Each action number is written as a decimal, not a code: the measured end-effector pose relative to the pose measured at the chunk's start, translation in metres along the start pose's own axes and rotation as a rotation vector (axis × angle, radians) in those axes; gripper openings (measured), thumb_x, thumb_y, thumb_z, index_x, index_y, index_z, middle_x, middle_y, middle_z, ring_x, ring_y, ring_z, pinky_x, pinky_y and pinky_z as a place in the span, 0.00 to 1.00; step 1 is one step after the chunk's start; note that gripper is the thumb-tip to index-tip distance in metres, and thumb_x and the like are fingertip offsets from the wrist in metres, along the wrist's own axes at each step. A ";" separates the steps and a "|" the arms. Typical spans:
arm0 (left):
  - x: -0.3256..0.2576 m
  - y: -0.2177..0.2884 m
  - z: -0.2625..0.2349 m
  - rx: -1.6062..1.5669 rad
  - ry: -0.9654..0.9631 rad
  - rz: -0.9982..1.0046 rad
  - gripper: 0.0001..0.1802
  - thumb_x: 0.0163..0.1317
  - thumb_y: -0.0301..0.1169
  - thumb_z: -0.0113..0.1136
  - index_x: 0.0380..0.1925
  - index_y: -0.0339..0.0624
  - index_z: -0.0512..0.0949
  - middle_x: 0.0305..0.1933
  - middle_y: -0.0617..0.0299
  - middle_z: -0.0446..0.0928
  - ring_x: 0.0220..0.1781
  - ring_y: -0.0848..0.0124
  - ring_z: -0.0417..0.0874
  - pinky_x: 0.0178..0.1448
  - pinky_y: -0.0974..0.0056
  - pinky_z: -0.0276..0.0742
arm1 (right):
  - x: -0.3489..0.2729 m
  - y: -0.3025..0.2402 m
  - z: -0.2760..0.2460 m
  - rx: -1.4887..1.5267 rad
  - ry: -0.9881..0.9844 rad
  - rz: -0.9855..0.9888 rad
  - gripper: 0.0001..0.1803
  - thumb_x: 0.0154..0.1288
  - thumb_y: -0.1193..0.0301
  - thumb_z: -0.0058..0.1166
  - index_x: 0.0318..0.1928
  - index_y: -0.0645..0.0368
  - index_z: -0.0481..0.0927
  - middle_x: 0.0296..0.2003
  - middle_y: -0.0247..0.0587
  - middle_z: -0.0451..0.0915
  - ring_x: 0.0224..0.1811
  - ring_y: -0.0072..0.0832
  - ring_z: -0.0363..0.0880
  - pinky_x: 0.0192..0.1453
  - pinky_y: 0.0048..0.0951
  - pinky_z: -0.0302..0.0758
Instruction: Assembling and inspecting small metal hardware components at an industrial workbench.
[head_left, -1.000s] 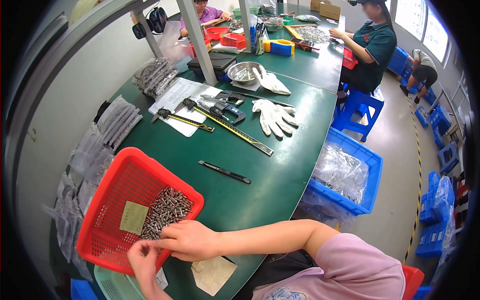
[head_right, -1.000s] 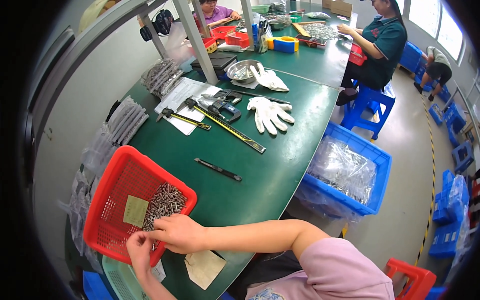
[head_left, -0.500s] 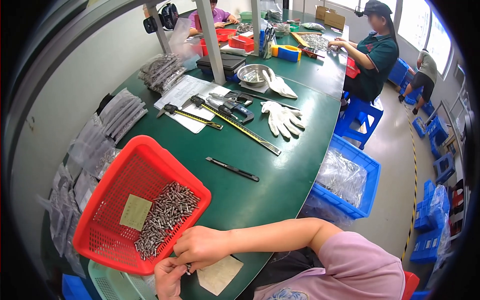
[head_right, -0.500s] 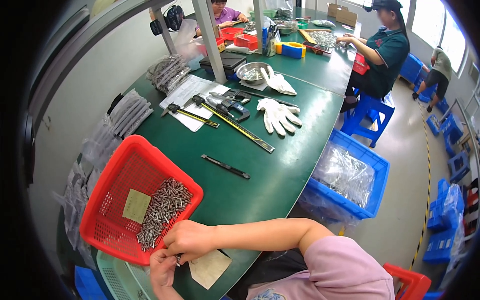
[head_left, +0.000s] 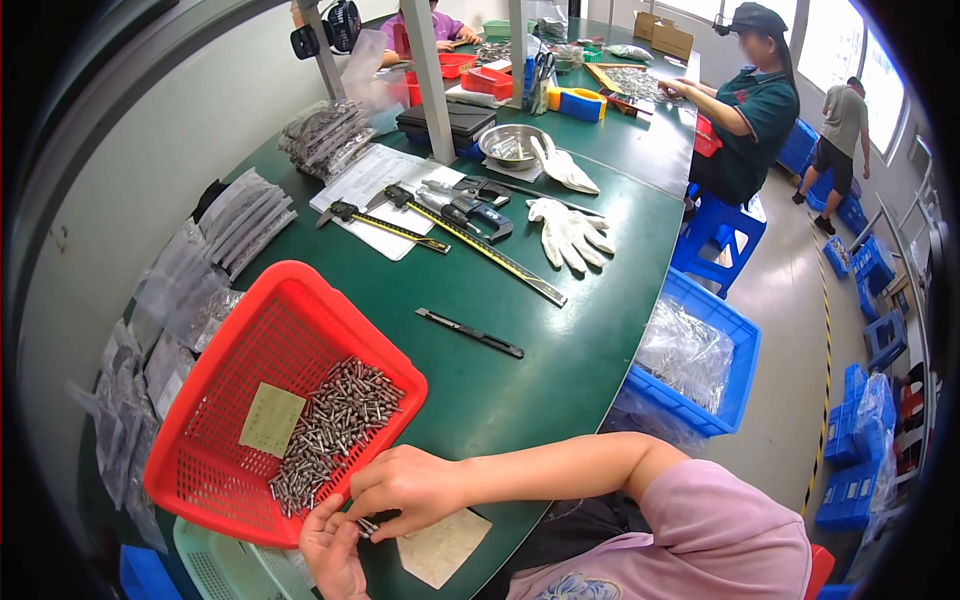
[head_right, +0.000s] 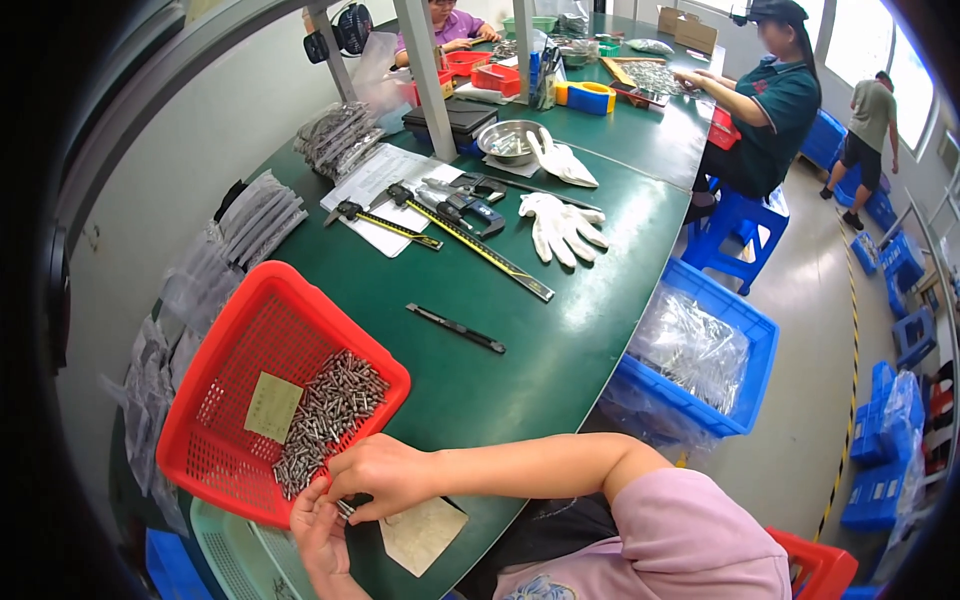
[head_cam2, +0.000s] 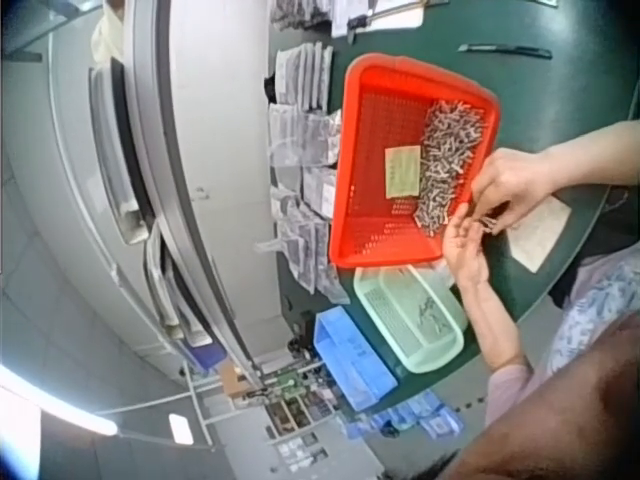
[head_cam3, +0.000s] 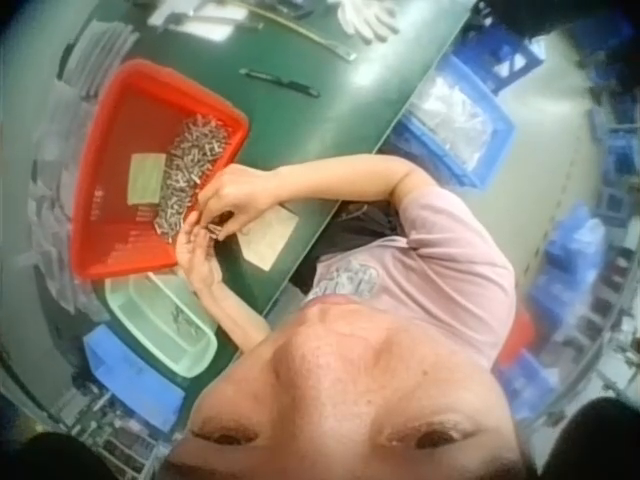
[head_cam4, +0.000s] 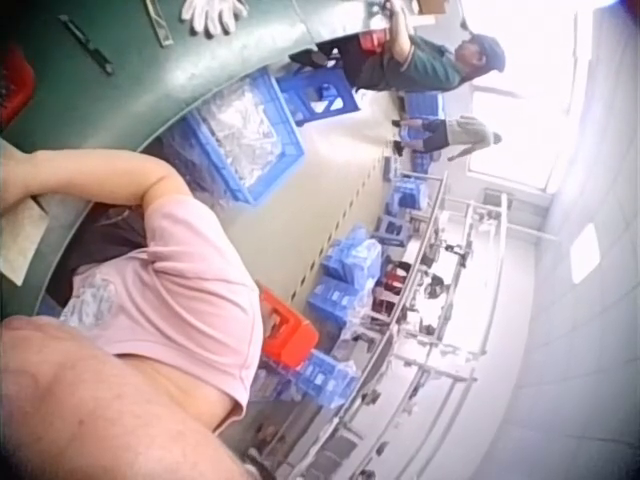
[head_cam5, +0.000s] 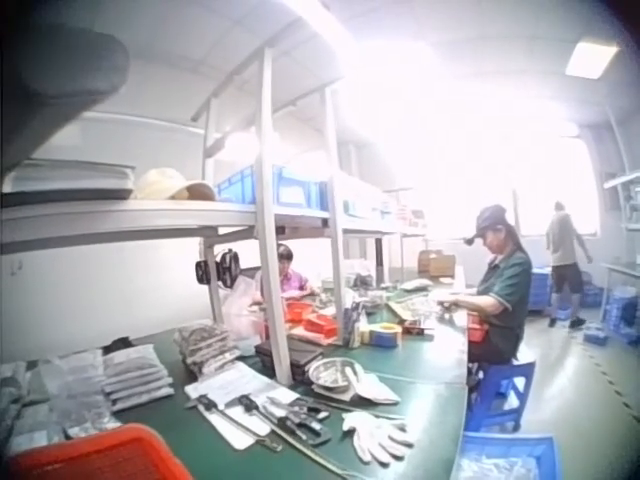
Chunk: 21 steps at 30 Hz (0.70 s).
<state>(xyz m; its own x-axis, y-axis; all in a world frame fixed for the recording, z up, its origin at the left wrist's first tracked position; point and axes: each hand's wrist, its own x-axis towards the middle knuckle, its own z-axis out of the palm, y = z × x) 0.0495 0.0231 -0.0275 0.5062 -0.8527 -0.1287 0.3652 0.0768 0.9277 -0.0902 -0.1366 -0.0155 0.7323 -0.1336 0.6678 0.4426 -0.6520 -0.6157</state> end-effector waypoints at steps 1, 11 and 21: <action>-0.001 0.000 0.004 -0.014 0.013 0.025 0.21 0.56 0.22 0.61 0.50 0.32 0.70 0.39 0.56 0.79 0.40 0.68 0.80 0.41 0.69 0.79 | 0.000 -0.001 -0.001 -0.002 0.001 -0.001 0.19 0.42 0.66 0.67 0.39 0.55 0.80 0.30 0.35 0.74 0.31 0.36 0.76 0.31 0.35 0.72; -0.014 0.002 0.026 -0.068 0.128 -0.040 0.20 0.55 0.22 0.63 0.47 0.34 0.70 0.31 0.63 0.77 0.30 0.78 0.76 0.33 0.75 0.72 | 0.001 -0.009 -0.003 0.106 -0.015 0.092 0.15 0.45 0.69 0.66 0.36 0.55 0.81 0.26 0.32 0.75 0.25 0.28 0.77 0.25 0.30 0.72; -0.008 0.009 0.037 -0.166 0.037 -0.127 0.11 0.61 0.28 0.60 0.41 0.37 0.73 0.33 0.62 0.77 0.31 0.76 0.78 0.32 0.73 0.77 | 0.008 -0.004 -0.010 0.138 0.033 0.160 0.15 0.41 0.77 0.68 0.34 0.63 0.82 0.24 0.36 0.75 0.24 0.24 0.75 0.24 0.21 0.74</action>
<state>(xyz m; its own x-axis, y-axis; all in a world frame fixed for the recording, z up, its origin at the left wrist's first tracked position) 0.0197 0.0118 -0.0055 0.4752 -0.8415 -0.2570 0.5504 0.0565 0.8330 -0.0915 -0.1424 -0.0036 0.7824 -0.2532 0.5690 0.3903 -0.5125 -0.7648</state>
